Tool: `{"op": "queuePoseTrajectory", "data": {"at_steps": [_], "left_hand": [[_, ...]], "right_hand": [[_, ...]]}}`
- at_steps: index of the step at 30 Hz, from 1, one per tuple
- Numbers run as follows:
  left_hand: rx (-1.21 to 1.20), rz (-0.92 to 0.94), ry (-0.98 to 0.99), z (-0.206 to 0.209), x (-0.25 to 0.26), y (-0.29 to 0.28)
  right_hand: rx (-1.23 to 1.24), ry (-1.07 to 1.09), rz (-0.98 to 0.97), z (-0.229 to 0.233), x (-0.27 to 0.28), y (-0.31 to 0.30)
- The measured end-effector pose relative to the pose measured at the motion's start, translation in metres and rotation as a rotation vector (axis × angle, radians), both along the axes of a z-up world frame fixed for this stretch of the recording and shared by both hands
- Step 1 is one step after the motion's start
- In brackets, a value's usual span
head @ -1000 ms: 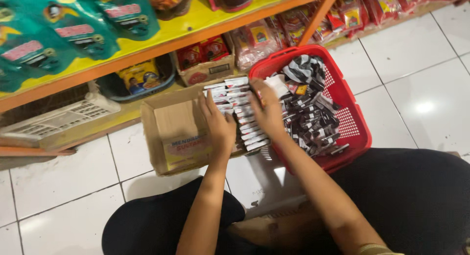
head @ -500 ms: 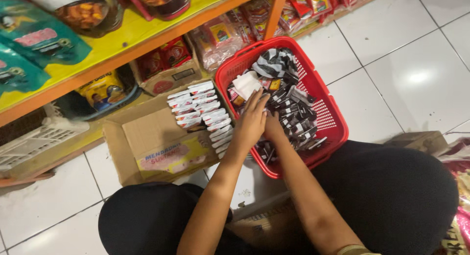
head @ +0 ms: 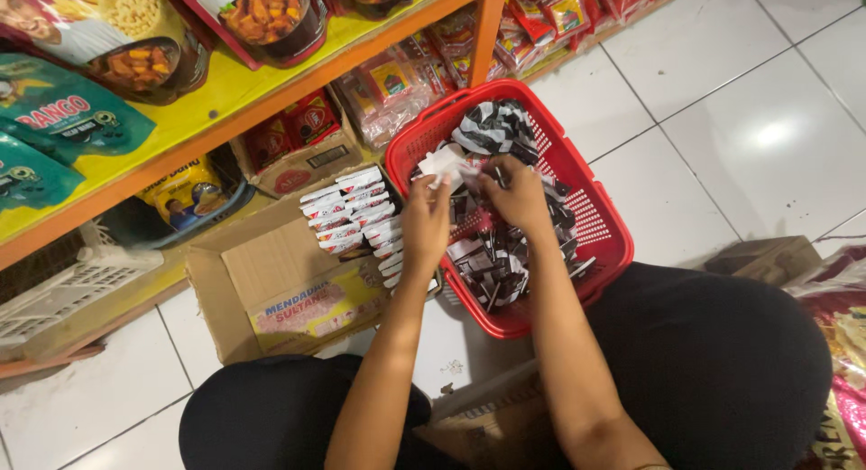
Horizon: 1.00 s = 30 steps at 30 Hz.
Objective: The person takes small packets from a red basket and stacks them into a cardboard box.
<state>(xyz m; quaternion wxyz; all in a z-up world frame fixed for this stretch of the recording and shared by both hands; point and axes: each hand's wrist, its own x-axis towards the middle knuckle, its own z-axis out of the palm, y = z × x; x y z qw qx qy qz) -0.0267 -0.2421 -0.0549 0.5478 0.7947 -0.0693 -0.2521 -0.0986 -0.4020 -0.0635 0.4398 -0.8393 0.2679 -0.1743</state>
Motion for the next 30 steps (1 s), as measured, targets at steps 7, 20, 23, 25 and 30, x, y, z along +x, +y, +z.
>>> {"op": "queuePoseTrajectory", "data": {"at_steps": [7, 20, 23, 25, 30], "left_hand": [[-0.534, 0.126, 0.275, -0.018, 0.028, 0.001], [-0.562, 0.127, 0.003, 0.005, 0.020, 0.038], [-0.601, 0.085, -0.033, 0.014, 0.018, 0.052], [-0.639, 0.084, -0.057, 0.015, 0.018, 0.059], [-0.692, 0.128, -0.090, 0.010, 0.021, 0.070]], "right_hand": [[0.281, -0.066, 0.474, 0.070, -0.003, 0.015], [-0.246, -0.016, -0.201, -0.139, 0.014, -0.011], [-0.169, 0.004, -0.209, -0.150, 0.007, -0.007], [-0.139, 0.068, -0.206, -0.151, 0.006, -0.007], [-0.306, -0.002, -0.212, -0.143, 0.000, -0.006]]}}
